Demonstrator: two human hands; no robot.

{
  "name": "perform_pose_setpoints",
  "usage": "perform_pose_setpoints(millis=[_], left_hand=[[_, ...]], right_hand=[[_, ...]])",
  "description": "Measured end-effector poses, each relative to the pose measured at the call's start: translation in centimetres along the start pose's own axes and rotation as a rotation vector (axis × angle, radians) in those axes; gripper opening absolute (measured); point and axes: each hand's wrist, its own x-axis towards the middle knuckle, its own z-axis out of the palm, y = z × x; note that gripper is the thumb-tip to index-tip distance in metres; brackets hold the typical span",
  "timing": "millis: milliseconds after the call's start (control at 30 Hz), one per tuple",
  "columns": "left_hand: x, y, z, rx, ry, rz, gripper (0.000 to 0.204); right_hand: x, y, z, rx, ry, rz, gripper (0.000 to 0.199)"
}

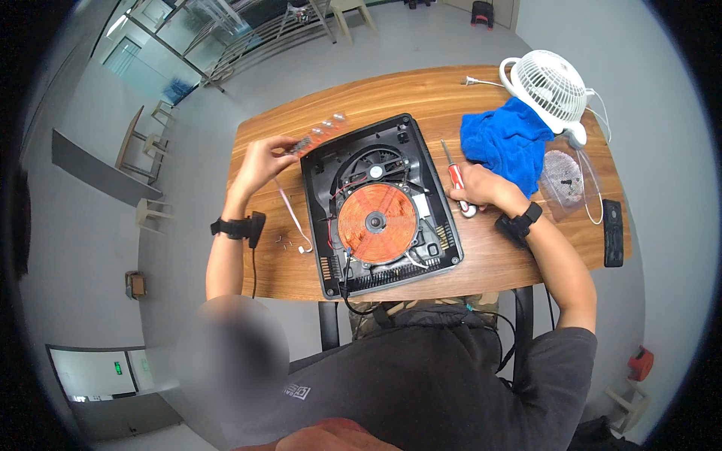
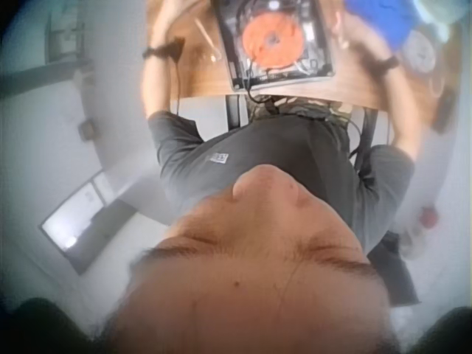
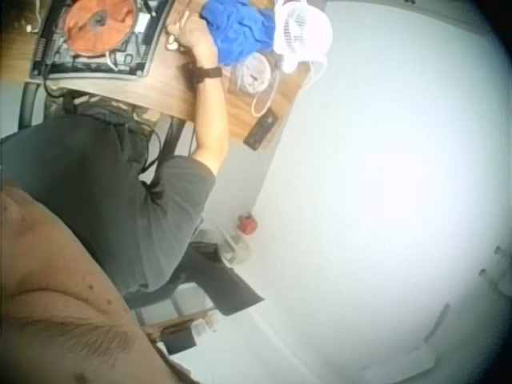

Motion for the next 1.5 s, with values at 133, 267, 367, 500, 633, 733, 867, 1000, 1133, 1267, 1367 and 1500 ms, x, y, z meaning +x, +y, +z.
perform_pose_setpoints(millis=[133, 267, 367, 500, 633, 733, 867, 1000, 1133, 1267, 1367, 1500], left_hand=[[1.9, 2.4, 2.8, 0.017, -0.075, 0.037, 0.041], [3.9, 2.7, 5.4, -0.006, -0.107, 0.056, 0.039], [4.8, 3.2, 6.2, 0.025, -0.122, 0.071, 0.038], [5.7, 3.6, 7.2, 0.023, -0.143, 0.078, 0.036], [5.9, 3.5, 8.1, 0.026, -0.163, 0.076, 0.036], [5.9, 3.3, 8.3, 0.037, -0.172, 0.069, 0.037], [5.8, 3.0, 8.3, 0.041, -0.159, 0.083, 0.037], [5.6, 2.7, 8.2, 0.039, -0.145, 0.063, 0.036], [5.4, 3.5, 8.2, 0.054, -0.133, 0.074, 0.036], [5.4, 3.5, 8.3, 0.108, -0.142, 0.067, 0.035], [5.5, 3.3, 8.4, 0.121, -0.133, 0.076, 0.035], [5.2, 2.1, 8.7, 0.041, -0.104, 0.134, 0.037]], right_hand=[[-0.2, -0.7, -0.2, -0.114, 0.001, 0.001, 0.05], [1.5, 0.6, 0.2, -0.268, 0.043, -0.07, 0.067], [1.7, 0.7, -0.6, -0.29, 0.016, -0.032, 0.071], [2.6, 1.6, -1.4, -0.228, 0.001, -0.005, 0.066], [3.0, 0.5, -2.6, -0.396, 0.2, -0.062, 0.061], [3.1, -1.0, -3.9, -0.36, 0.197, -0.094, 0.048], [4.9, -1.6, -5.5, -0.305, 0.314, -0.304, 0.027], [7.5, -4.4, -6.3, -0.329, 0.341, -0.417, 0.028], [9.2, -6.3, -6.3, -0.411, 0.334, -0.46, 0.033], [11.1, -7.6, -5.3, -0.452, 0.26, -0.474, 0.04], [12.3, -7.3, -4.7, -0.452, 0.259, -0.501, 0.041], [13.5, -7.6, -4.7, -0.475, 0.177, -0.47, 0.039]])
